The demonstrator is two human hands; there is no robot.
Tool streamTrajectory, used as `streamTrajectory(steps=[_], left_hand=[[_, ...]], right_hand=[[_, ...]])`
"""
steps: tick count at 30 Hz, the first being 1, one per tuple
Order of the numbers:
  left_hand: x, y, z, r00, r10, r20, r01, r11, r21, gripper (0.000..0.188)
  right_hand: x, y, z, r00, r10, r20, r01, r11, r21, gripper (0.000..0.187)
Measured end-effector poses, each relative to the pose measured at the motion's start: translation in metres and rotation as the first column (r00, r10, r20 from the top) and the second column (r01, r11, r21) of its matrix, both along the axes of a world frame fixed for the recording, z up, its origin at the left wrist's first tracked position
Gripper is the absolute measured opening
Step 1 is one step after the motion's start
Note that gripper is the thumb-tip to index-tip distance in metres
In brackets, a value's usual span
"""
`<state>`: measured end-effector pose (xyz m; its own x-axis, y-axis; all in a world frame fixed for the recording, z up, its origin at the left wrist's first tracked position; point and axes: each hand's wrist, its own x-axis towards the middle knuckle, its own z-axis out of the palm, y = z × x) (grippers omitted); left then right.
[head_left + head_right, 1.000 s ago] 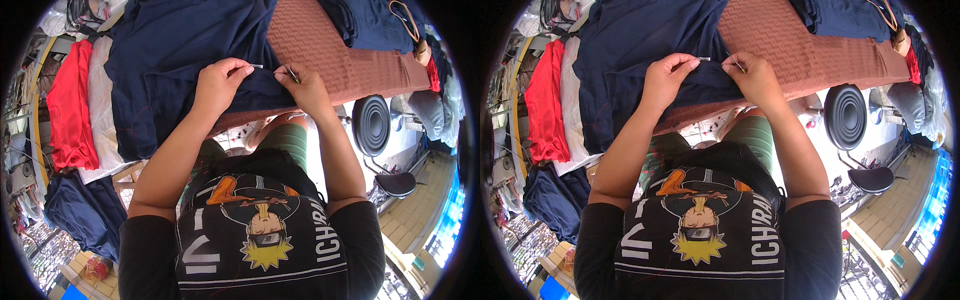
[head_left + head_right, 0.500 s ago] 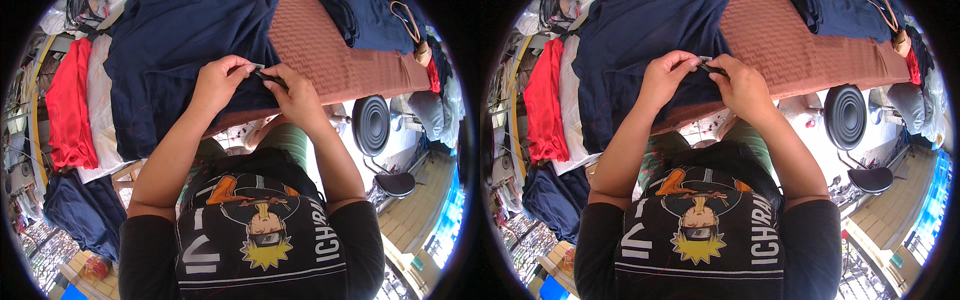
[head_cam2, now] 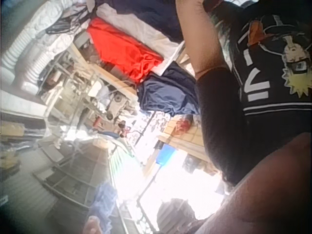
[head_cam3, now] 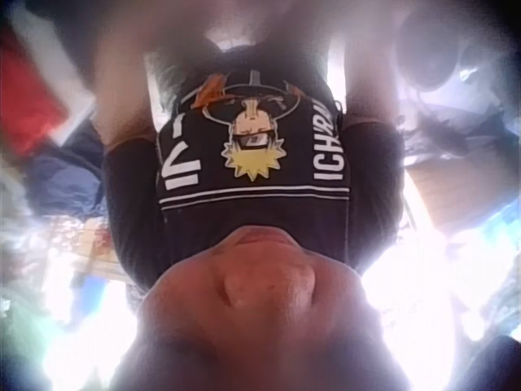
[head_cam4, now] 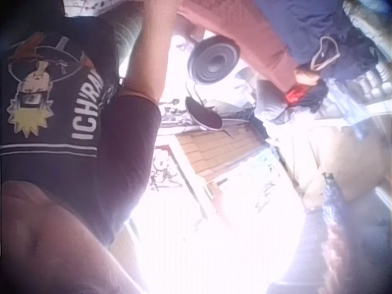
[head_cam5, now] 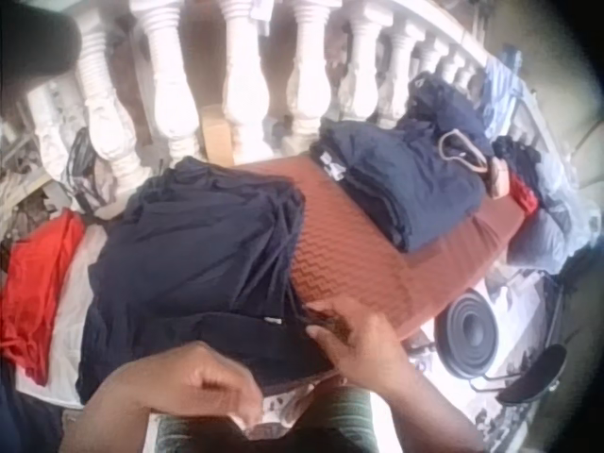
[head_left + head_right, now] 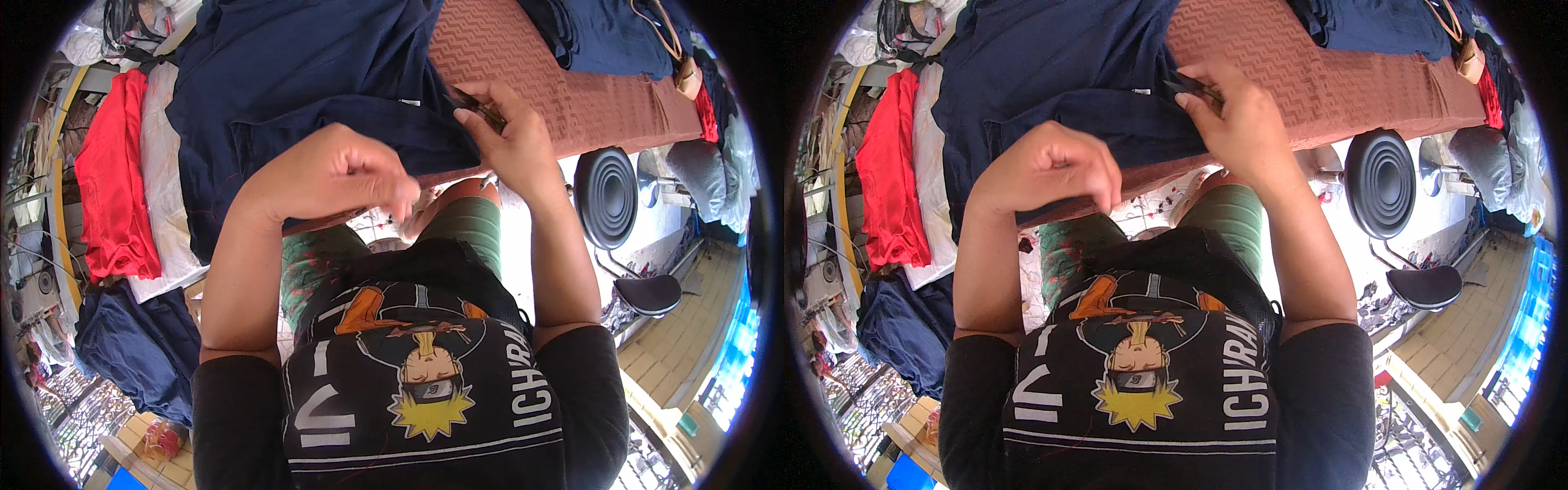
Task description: The person uses shears to cut away loose threads from the seams and brand labels of several dark blue shirts, turning the garments over to reach different sections before setting each aside.
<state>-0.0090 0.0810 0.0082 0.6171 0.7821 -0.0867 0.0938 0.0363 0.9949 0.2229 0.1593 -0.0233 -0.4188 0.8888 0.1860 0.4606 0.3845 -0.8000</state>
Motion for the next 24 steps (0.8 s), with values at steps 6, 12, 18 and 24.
streamTrajectory(steps=[6, 12, 18, 24], left_hand=[[0.031, 0.024, -0.047, 0.802, 0.579, -0.147, -0.500, 0.786, 0.365, 0.014], [0.054, 0.029, -0.078, 0.638, 0.727, -0.253, -0.397, 0.593, 0.701, 0.021], [0.063, 0.030, -0.081, 0.576, 0.785, -0.229, -0.341, 0.485, 0.805, 0.015], [0.062, 0.031, -0.081, 0.572, 0.780, -0.252, -0.336, 0.503, 0.796, 0.010]], right_hand=[[0.007, 0.009, -0.016, 0.978, 0.004, 0.208, 0.006, 0.999, -0.047, 0.026], [0.010, 0.017, -0.027, 0.978, -0.003, 0.209, 0.039, 0.985, -0.168, 0.027], [0.009, 0.018, -0.024, 0.974, 0.001, 0.225, 0.049, 0.976, -0.213, 0.029], [0.007, 0.019, -0.021, 0.987, -0.044, 0.156, 0.095, 0.938, -0.335, 0.037]])
